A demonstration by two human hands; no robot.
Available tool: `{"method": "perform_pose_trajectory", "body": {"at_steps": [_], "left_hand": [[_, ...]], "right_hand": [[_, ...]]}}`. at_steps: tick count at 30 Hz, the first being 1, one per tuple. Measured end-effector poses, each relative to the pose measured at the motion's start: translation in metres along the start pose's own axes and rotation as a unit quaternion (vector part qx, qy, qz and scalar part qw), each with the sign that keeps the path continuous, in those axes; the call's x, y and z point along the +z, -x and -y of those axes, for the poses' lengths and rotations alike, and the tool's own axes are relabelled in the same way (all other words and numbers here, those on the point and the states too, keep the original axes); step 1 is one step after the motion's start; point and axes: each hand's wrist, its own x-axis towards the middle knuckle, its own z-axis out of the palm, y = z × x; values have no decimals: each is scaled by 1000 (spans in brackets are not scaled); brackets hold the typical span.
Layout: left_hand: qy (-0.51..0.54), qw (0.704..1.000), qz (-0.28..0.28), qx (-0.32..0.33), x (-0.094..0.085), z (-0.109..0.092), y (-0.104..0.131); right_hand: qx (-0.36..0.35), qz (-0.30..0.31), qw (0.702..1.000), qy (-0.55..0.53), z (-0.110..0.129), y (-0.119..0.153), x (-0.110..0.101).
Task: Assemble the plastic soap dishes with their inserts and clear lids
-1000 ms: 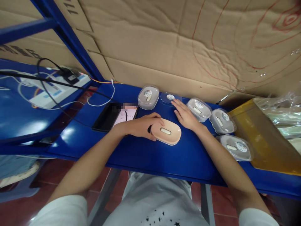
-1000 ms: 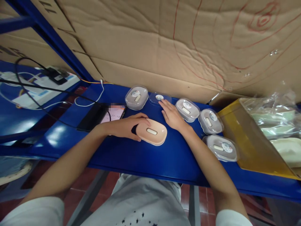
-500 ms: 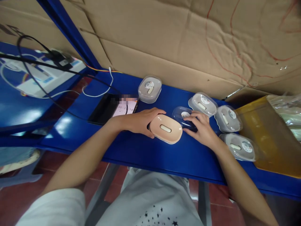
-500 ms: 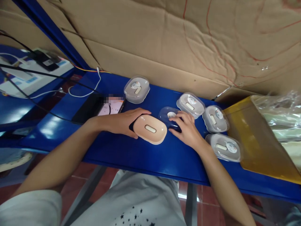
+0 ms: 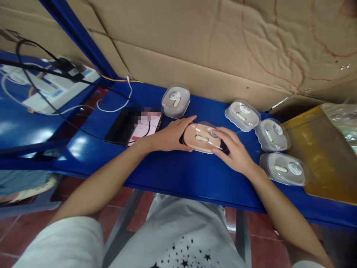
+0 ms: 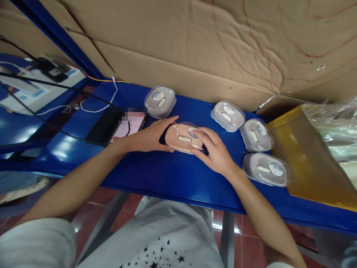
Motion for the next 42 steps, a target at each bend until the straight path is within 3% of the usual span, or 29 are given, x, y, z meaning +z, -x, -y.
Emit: {"method": "perform_pose_trajectory", "body": {"at_steps": [5, 13, 21, 25, 28, 30, 33, 36, 38, 42], "left_hand": [[14, 999, -8, 28, 8, -5, -2], [8, 999, -17, 46, 11, -2, 0], [-6, 998, -4, 67, 7, -9, 0], [-45, 995, -41, 85, 8, -14, 0], [-84, 991, -64, 85, 12, -19, -3], [-124, 987, -88, 59, 14, -24, -6], [-207, 969, -133, 11, 14, -32, -16], [-272, 950, -152, -21, 11, -39, -33], [-302, 940, -155, -36, 9, -43, -46], [-331, 927, -162, -74, 6, -42, -70]], "right_hand": [[-42, 17, 998, 37, 5, 1, 12], [-85, 21, 993, 76, 7, -1, 13], [-57, 43, 996, 53, 9, -3, 14], [-57, 49, 996, 44, 7, -5, 17], [-45, 46, 996, 65, 11, -6, 4], [-24, 41, 995, 86, 18, -2, -17], [21, 3, 995, 100, 28, 15, -57], [70, -82, 986, 127, 29, 51, -83], [101, -133, 973, 160, 22, 83, -86], [153, -179, 941, 245, 1, 143, -70]]}}
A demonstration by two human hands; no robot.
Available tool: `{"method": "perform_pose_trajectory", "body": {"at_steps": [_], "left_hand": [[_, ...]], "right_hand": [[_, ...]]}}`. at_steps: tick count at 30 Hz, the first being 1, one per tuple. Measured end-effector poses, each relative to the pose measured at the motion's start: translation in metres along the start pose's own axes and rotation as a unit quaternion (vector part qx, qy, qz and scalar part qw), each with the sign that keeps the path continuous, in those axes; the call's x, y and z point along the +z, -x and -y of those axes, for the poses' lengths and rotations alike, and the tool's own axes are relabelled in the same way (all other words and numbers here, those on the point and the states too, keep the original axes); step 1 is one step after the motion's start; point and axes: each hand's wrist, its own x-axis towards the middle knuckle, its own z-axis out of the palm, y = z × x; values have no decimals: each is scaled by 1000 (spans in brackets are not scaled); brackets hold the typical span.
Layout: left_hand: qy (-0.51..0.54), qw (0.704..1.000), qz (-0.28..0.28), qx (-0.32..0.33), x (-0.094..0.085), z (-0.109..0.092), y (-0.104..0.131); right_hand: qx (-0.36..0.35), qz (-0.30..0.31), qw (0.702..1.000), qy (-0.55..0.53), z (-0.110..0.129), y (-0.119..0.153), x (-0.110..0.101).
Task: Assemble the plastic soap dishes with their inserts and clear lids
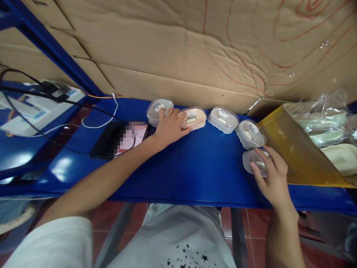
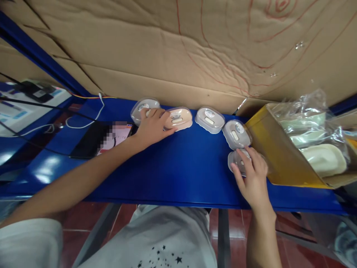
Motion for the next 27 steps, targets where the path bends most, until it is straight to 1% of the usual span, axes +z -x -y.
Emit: {"method": "perform_pose_trajectory", "body": {"at_steps": [2, 3, 5, 6, 8, 9, 11, 14, 16, 17, 19, 21, 24, 27], "left_hand": [[-2, 1000, -5, -21, 3, 2, -9], [1, 1000, -7, -30, 4, 4, -13], [12, 999, -6, -42, 6, 9, -18], [18, 999, -3, -43, 6, 12, -20], [25, 999, 7, -39, 5, 17, -23], [27, 999, 12, -34, 3, 19, -24], [38, 999, 24, -28, 0, 24, -28], [87, 994, 66, -28, -6, 29, -38], [115, 988, 99, -30, -11, 30, -47], [118, 986, 112, -30, -13, 29, -52], [110, 986, 125, -30, -16, 27, -59], [101, 987, 122, -26, -18, 24, -63], [115, 990, 80, -17, -19, 20, -59], [158, 987, 27, -6, -21, 14, -40]], "right_hand": [[6, -24, 999, 31, -8, 18, 6], [3, -31, 999, 35, -8, 23, 8], [-15, -27, 999, 28, -2, 21, 10], [-30, -17, 999, 18, 4, 14, 12], [-61, 19, 998, 1, 18, -11, 17], [-72, 35, 997, -3, 25, -28, 22], [-72, 85, 994, 9, 36, -67, 36], [-41, 130, 990, 38, 41, -125, 65], [-5, 150, 987, 53, 38, -154, 85], [19, 157, 986, 59, 35, -163, 93], [53, 165, 983, 63, 31, -172, 106], [67, 156, 984, 60, 27, -172, 113], [73, 122, 989, 39, 26, -167, 114], [100, 78, 992, -16, 25, -167, 108]]}}
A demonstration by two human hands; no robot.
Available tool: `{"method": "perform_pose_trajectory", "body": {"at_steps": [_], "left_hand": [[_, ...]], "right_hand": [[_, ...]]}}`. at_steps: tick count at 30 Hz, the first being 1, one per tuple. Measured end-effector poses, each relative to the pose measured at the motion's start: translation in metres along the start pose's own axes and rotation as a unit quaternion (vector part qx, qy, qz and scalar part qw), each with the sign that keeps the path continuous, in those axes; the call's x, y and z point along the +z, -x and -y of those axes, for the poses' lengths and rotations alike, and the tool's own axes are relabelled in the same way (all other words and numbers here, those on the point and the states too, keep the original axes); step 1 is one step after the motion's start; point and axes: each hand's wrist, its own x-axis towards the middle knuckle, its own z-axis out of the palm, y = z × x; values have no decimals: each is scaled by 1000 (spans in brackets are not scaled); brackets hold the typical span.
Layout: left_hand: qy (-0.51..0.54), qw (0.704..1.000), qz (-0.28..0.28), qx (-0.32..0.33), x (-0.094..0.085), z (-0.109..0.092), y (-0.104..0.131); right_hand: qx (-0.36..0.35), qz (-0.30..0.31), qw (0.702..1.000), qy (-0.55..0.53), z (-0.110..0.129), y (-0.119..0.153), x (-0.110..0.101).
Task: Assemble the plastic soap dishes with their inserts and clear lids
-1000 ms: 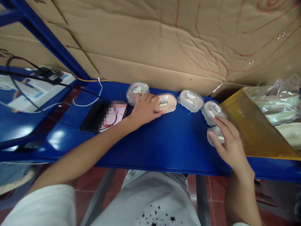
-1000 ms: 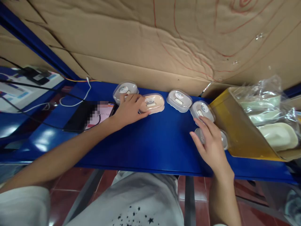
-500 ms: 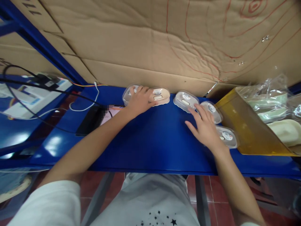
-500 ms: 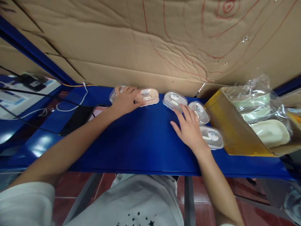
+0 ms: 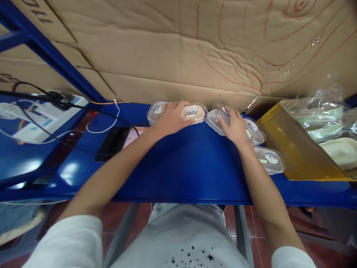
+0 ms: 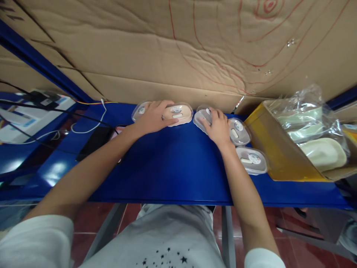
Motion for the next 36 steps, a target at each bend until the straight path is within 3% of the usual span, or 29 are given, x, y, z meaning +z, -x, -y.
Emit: {"method": "perform_pose_trajectory", "body": {"at_steps": [5, 8, 11, 17, 22, 28, 32, 36], "left_hand": [[26, 997, -28, 72, 8, -11, 55], [15, 995, 0, 103, 18, -14, 83], [21, 994, 29, 99, 26, -11, 94], [17, 996, 51, 74, 29, 1, 94], [-24, 995, 63, 76, 20, 5, 101], [-17, 995, 56, 81, 20, 3, 101], [-3, 995, -6, 95, 17, 1, 78], [-66, 993, 11, 99, 15, -7, 30]], "right_hand": [[-28, -47, 995, -81, 0, 7, -7], [-48, -18, 996, -70, 1, 16, -4], [-31, 16, 999, -34, 4, 20, -2], [-76, -9, 997, -15, 31, 42, -26], [-84, 75, 990, -88, 57, 72, -24], [-36, 106, 993, -37, 48, 73, -14], [-35, 85, 996, -1, 39, 65, -23], [-36, 30, 998, 49, 34, 41, -24]]}}
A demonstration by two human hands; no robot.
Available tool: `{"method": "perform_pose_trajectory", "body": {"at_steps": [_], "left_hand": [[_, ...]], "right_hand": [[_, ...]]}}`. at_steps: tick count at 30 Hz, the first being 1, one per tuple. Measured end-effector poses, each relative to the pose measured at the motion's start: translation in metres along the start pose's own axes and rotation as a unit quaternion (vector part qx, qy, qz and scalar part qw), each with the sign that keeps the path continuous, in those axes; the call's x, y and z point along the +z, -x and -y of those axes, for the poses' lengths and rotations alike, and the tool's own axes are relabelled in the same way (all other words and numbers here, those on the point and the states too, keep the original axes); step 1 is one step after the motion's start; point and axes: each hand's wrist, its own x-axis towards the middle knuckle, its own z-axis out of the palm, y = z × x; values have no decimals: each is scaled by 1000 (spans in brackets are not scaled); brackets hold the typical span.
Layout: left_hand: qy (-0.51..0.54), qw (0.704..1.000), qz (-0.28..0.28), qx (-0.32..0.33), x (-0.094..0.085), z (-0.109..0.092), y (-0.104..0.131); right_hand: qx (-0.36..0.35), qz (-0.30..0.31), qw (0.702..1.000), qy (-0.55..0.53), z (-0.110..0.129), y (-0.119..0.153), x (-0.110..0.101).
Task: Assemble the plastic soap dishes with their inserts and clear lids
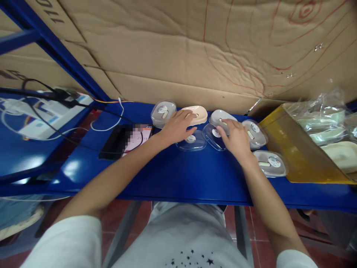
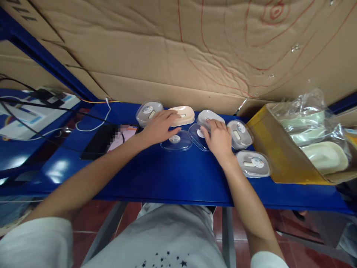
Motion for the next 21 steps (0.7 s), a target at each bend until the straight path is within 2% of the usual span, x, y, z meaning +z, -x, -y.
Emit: {"method": "perform_pose_trajectory", "body": {"at_steps": [3, 6, 10, 15, 21], "left_hand": [[-39, 999, 32, -21, 5, 2, -34], [-52, 997, 51, -34, 14, 6, -50], [-50, 996, 69, -34, 18, 8, -47], [-33, 996, 69, -37, 12, 7, -43], [-16, 997, 55, -56, 6, 5, -50]], "right_hand": [[10, 25, 999, 41, -8, -21, 7], [15, 47, 998, 47, -17, -34, 16], [8, 54, 997, 45, -23, -35, 24], [11, 53, 997, 46, -23, -33, 29], [24, 38, 998, 48, -22, -37, 36]]}}
